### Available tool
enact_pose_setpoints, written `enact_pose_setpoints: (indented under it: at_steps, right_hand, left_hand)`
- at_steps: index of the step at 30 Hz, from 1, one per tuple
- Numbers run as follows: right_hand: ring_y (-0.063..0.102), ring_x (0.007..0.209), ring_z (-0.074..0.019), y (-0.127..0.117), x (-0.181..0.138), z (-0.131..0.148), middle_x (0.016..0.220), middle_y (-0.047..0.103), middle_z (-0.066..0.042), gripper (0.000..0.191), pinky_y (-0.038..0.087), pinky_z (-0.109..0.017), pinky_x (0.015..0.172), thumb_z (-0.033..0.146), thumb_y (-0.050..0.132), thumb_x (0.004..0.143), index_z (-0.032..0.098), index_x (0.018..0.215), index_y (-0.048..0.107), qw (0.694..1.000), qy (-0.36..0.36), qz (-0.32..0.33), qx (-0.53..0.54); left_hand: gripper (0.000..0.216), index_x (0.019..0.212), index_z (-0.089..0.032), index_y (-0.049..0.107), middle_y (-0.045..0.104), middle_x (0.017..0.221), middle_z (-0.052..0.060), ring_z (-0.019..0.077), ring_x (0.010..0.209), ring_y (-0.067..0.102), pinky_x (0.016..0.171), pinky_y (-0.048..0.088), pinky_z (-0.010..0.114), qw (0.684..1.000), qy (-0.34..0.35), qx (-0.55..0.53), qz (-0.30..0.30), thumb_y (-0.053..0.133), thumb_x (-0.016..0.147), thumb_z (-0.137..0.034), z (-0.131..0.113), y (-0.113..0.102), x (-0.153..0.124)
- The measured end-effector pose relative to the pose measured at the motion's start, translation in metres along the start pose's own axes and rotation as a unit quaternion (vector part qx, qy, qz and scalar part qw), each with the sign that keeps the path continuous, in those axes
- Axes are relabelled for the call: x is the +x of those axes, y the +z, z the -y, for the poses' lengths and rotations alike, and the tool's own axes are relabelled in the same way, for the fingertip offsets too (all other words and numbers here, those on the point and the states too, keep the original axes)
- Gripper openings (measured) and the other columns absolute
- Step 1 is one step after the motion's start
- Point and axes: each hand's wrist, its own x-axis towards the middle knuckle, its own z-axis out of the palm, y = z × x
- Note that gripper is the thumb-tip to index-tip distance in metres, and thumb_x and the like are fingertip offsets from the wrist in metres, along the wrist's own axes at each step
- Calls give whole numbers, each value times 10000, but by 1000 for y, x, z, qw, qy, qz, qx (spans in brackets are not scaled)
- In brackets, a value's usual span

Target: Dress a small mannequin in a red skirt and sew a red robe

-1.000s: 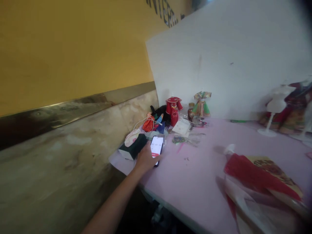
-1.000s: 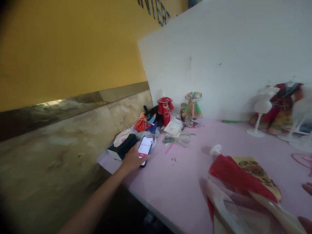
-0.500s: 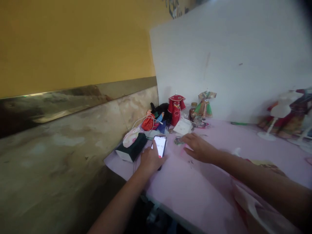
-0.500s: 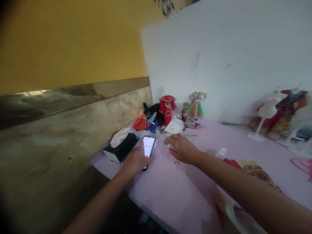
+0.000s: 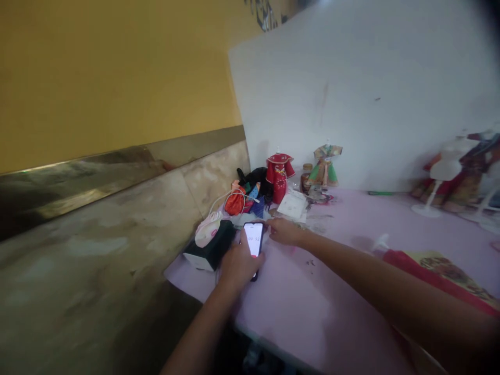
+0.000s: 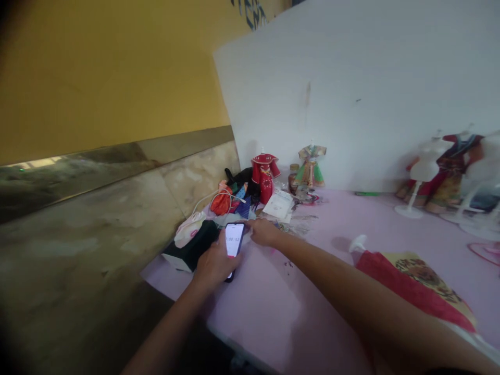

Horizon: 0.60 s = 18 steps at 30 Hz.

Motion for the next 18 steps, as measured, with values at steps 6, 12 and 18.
enact_pose_setpoints:
  at_steps: [6, 12, 18]
  right_hand:
    - [684, 974, -217, 6, 2, 7, 1063, 755, -96, 405, 457, -265, 828, 88, 534, 847, 189, 1209, 683, 999, -3, -21, 28]
    - [659, 1012, -216, 3, 7, 7, 1087, 735, -117, 299, 444, -267, 857, 127, 520, 894, 151, 1145, 680, 997, 13, -64, 30]
    - [646, 979, -214, -21, 5, -3, 1066, 714, -117, 253, 438, -282, 844, 144, 492, 924, 150, 1115, 659, 994, 34, -106, 20]
  left_hand:
    - [893, 1539, -142, 192, 665, 1138, 210, 372, 981, 692, 753, 490, 403, 999, -42, 16, -9, 497, 831, -592, 16, -21, 6]
    - [849, 1521, -182, 241, 681, 1176, 188, 365, 1028, 681, 772, 492, 405, 996, -54, -8, -64, 504, 832, -602, 26, -37, 7]
    - [875, 1541, -165, 210, 649, 1251, 214, 368, 1090, 667, 816, 491, 406, 997, -48, -4, -68, 513, 846, -602, 25, -37, 6]
